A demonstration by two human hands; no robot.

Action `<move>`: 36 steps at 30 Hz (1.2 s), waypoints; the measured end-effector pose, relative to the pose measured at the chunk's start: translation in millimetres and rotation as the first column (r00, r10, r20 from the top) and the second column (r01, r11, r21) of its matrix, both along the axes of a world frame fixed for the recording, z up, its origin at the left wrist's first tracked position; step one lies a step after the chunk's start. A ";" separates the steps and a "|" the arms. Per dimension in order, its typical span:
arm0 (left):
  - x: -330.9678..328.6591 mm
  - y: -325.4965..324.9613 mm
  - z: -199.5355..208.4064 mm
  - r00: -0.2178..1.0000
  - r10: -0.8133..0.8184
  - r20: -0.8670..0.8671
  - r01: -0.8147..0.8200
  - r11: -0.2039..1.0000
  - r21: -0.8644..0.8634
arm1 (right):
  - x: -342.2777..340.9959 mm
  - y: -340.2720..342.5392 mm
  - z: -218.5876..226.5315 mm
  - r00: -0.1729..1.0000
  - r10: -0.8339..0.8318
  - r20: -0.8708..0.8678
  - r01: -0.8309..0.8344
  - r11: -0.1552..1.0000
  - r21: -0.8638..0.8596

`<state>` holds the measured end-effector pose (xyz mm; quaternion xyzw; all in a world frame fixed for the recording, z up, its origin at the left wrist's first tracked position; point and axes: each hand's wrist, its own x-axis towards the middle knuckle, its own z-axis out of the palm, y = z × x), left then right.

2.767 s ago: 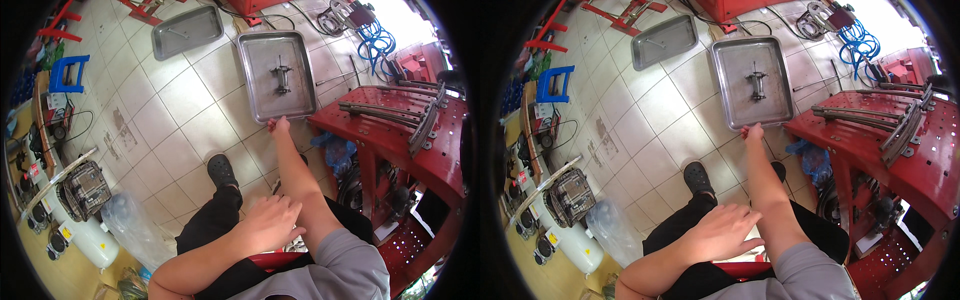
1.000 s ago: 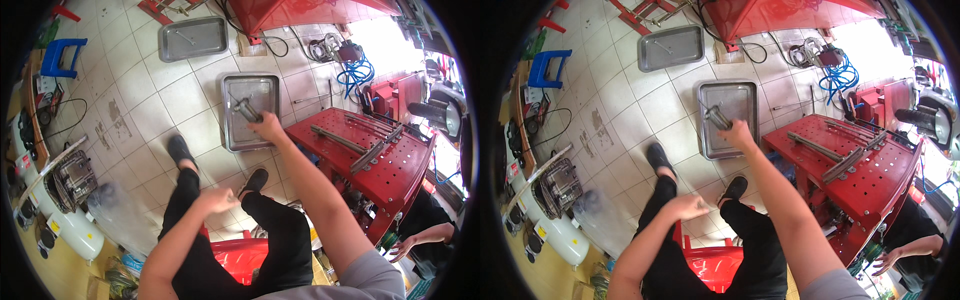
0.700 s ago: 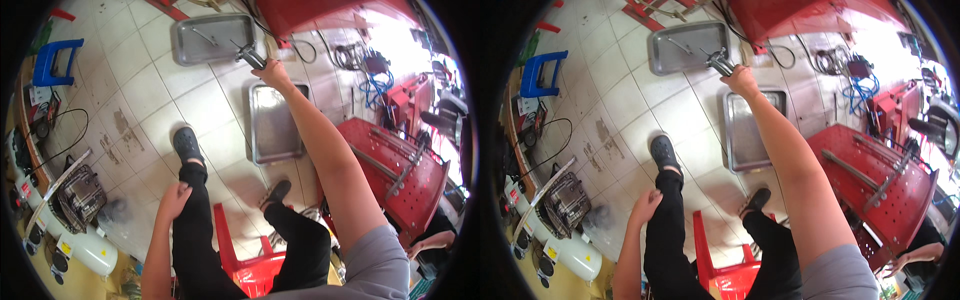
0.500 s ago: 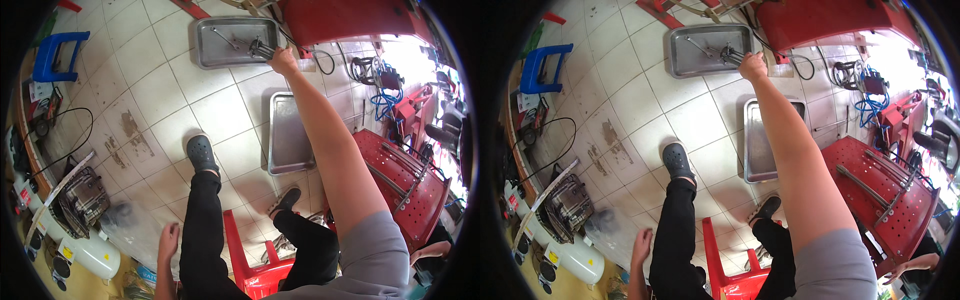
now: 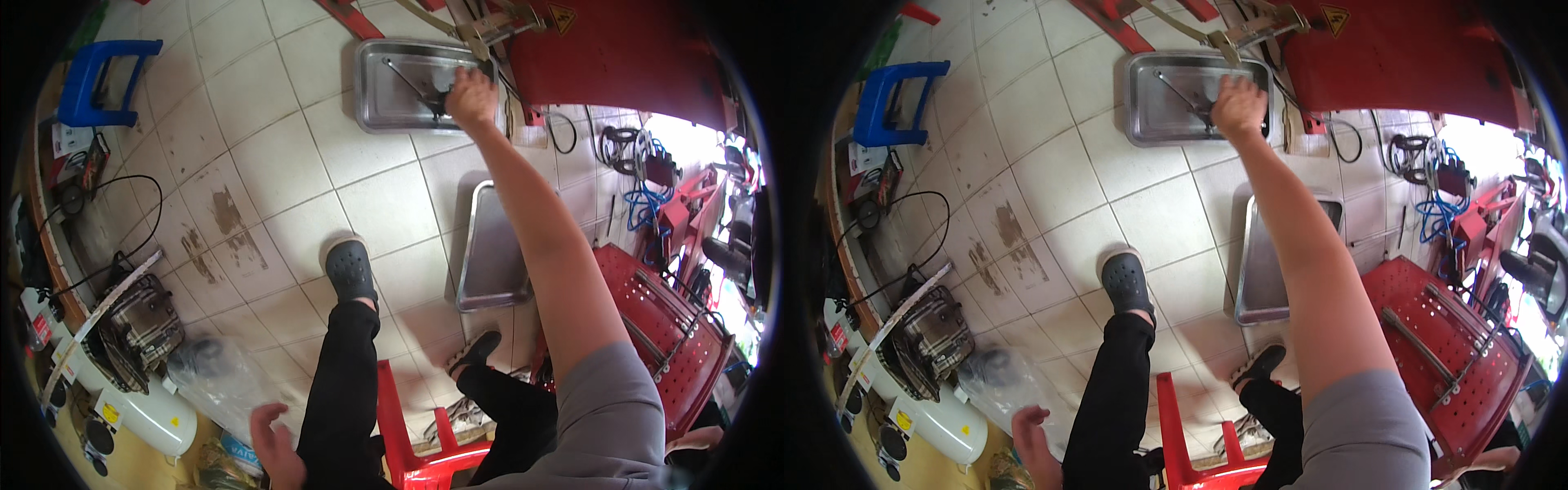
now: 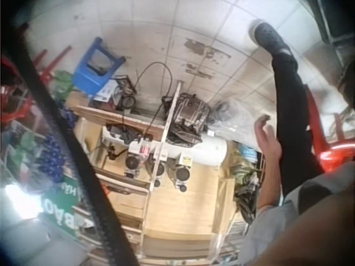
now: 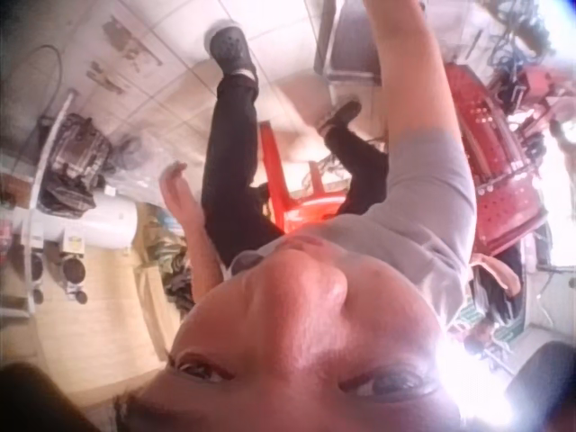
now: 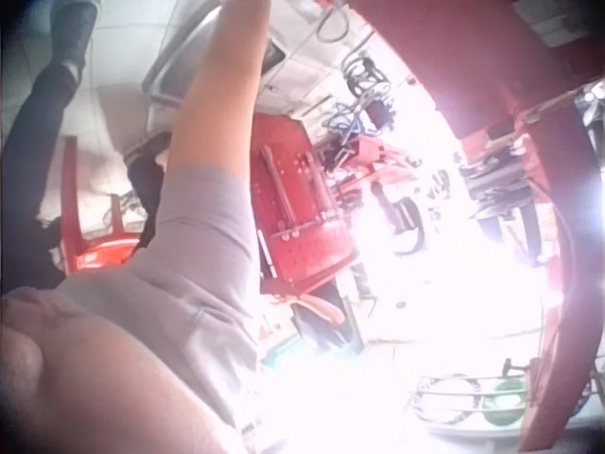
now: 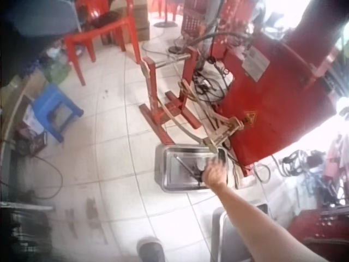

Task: The person assembles a mechanical component, likely a brake caliper, by hand while seated. They insert a metal rod and tighten bolts, then place the assembly into a red bench vise and use a wrench to tighten the bolts further.

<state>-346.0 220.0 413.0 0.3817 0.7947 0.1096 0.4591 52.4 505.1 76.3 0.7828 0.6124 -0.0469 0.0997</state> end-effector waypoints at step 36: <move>115.2 143.9 -58.5 0.356 0.267 0.895 -0.609 0.793 0.006 | -43.9 80.1 199.1 0.920 0.283 -0.271 -0.231 0.951 0.207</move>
